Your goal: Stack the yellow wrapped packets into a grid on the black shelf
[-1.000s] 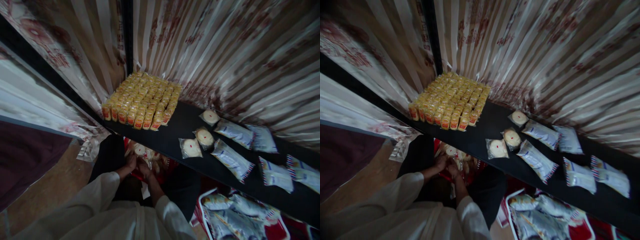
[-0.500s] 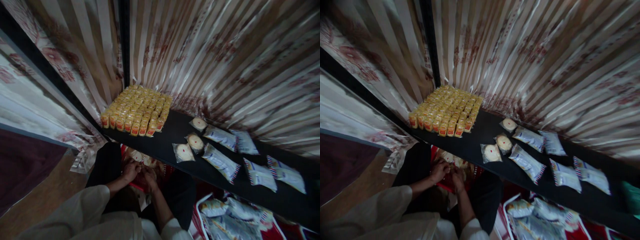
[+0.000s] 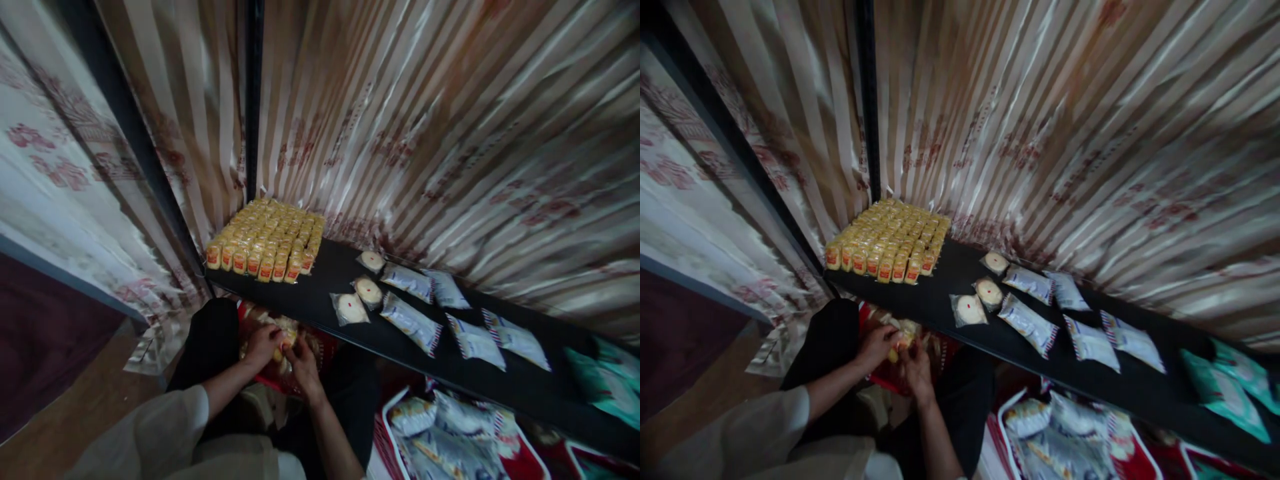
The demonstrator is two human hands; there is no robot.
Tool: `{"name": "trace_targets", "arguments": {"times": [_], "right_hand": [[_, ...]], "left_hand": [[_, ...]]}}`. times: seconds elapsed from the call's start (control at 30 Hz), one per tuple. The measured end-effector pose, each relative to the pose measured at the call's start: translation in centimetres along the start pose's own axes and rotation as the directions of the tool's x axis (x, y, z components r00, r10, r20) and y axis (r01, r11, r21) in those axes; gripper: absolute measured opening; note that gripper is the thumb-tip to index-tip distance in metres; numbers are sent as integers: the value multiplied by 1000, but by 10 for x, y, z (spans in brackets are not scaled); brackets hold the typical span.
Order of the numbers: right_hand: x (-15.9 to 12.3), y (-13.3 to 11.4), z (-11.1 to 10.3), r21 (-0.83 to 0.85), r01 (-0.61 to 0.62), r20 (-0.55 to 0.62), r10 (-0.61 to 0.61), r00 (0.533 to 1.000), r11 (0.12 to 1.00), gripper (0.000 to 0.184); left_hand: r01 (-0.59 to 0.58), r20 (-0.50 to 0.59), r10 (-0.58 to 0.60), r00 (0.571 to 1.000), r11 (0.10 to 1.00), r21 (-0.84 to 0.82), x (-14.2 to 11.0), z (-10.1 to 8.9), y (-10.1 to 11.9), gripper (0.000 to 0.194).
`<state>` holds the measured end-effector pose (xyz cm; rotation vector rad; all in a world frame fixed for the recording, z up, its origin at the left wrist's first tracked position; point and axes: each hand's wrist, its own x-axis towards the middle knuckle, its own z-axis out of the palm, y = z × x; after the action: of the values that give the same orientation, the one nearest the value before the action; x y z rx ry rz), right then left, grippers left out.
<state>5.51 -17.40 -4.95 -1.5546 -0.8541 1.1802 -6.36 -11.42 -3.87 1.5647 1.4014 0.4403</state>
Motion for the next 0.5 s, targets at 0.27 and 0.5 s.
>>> {"name": "trace_targets", "arguments": {"times": [0.27, 0.5], "right_hand": [[-10, -47, -9, 272, -42, -20, 49, 999, 961, 48], [-29, -61, 0, 479, -47, -29, 70, 997, 876, 46]], "left_hand": [[-47, -39, 46, 998, 999, -15, -20, -11, 17, 32], [33, 92, 4, 996, 916, -399, -32, 1, 21, 29]]}}
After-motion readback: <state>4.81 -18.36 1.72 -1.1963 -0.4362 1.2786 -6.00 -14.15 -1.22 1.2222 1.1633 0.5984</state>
